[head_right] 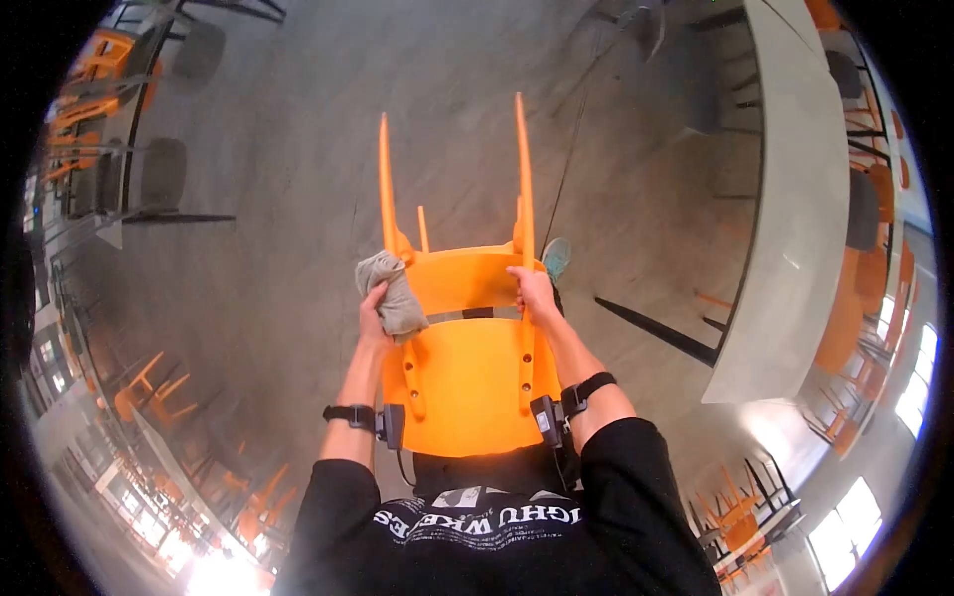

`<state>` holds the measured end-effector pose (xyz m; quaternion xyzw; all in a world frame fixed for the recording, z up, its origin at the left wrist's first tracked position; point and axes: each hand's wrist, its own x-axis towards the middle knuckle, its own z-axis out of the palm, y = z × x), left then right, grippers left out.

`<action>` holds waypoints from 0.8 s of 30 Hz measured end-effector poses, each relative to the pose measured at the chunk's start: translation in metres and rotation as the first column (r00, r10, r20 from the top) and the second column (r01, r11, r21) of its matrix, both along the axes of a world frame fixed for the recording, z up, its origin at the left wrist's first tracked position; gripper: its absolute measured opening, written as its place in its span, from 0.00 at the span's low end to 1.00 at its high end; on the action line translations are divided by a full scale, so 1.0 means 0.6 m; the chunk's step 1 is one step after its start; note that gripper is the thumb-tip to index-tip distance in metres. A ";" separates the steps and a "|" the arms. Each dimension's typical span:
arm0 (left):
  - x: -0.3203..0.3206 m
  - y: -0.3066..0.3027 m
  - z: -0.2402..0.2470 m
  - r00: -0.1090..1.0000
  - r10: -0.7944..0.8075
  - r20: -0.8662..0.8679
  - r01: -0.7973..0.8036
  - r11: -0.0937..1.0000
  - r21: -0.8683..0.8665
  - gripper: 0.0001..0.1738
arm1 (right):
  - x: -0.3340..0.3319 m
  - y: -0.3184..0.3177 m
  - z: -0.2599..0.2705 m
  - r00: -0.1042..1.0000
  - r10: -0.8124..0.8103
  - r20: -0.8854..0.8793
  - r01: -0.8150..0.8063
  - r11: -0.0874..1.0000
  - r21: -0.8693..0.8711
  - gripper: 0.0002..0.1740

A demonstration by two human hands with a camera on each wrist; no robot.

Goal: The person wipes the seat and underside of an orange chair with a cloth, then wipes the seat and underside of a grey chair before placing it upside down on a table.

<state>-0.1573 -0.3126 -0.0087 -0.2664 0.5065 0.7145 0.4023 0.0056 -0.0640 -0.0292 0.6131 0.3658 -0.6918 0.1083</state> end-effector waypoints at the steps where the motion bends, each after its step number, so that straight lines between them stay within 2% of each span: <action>1: -0.001 0.000 0.020 1.000 -0.009 0.001 0.009 1.000 0.019 0.20 | -0.003 -0.001 0.006 1.000 -0.005 -0.012 0.005 1.000 0.010 0.22; 3: -0.003 0.008 0.052 0.999 0.007 -0.031 -0.006 0.999 0.046 0.19 | -0.015 0.003 0.026 0.999 0.019 -0.044 -0.017 0.998 0.062 0.21; 6: -0.011 0.009 0.102 0.975 -0.114 -0.191 0.128 0.990 0.065 0.19 | -0.028 0.026 0.060 0.984 0.084 -0.156 -0.061 0.987 0.149 0.19; 8: -0.020 0.031 0.111 0.889 0.005 -0.459 -0.001 1.000 0.008 0.21 | -0.049 0.042 0.103 0.965 0.083 -0.248 -0.045 0.987 0.156 0.17; 11: -0.040 0.070 0.198 0.832 0.008 -0.555 0.063 0.992 0.108 0.24 | -0.073 0.087 0.148 0.931 0.041 -0.363 0.020 0.987 0.162 0.15; 12: -0.028 0.089 0.243 0.814 -0.001 -0.580 0.069 0.993 0.094 0.25 | -0.075 0.096 0.164 0.919 0.021 -0.394 0.044 0.987 0.154 0.14; 13: -0.020 0.113 0.297 0.792 -0.005 -0.611 0.072 0.994 0.086 0.26 | -0.084 0.108 0.205 0.913 0.031 -0.406 0.065 0.973 0.221 0.16; 15: -0.020 0.155 0.373 0.712 -0.018 -0.702 0.118 0.989 0.094 0.29 | -0.088 0.147 0.269 0.852 0.021 -0.523 0.107 0.971 0.213 0.18; 18: 0.012 0.194 0.443 0.652 0.000 -0.758 0.142 0.982 0.122 0.31 | -0.070 0.186 0.325 0.748 0.012 -0.663 0.172 0.962 0.211 0.19; 21: 0.038 0.232 0.480 0.541 0.066 -0.838 0.169 0.968 0.185 0.34 | -0.041 0.236 0.372 0.649 -0.040 -0.760 0.255 0.952 0.167 0.17; 24: 0.036 0.251 0.509 0.424 0.057 -0.904 0.270 0.945 0.186 0.36 | -0.005 0.254 0.445 0.582 -0.038 -0.812 0.364 0.905 0.219 0.18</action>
